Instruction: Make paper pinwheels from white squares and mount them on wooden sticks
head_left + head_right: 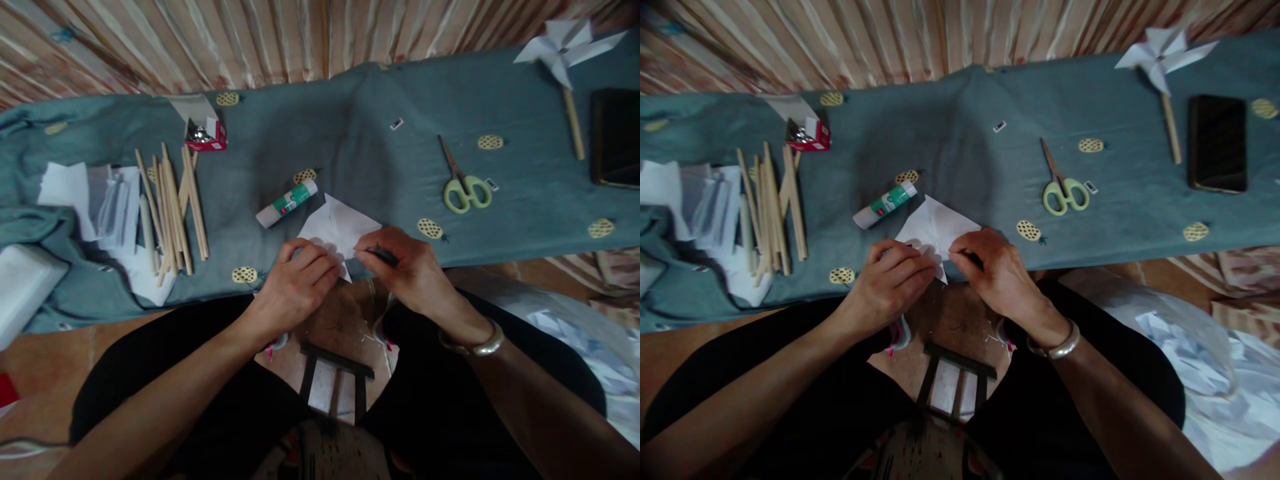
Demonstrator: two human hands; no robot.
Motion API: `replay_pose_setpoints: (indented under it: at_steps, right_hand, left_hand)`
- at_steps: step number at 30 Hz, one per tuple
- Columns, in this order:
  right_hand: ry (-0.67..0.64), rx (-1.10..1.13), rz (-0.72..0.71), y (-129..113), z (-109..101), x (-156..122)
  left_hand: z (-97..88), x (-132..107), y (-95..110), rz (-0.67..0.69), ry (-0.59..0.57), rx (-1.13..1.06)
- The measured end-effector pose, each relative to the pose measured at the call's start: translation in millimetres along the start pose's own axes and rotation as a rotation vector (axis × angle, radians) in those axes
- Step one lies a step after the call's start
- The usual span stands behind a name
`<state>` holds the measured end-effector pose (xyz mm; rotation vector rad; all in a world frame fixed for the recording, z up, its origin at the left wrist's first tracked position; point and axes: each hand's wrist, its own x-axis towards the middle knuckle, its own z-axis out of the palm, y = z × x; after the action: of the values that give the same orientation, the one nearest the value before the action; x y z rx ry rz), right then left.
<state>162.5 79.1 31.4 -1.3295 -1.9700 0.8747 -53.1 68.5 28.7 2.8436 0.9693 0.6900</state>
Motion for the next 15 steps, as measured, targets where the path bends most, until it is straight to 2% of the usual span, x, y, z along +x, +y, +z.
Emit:
replay_pose_setpoints:
  at_steps: [15]
  right_hand:
    - [0.053,-0.102,0.114,-5.3,8.9,11.5]
  left_hand:
    - [-0.9,-3.6,4.7,-0.028,-0.048,0.013]
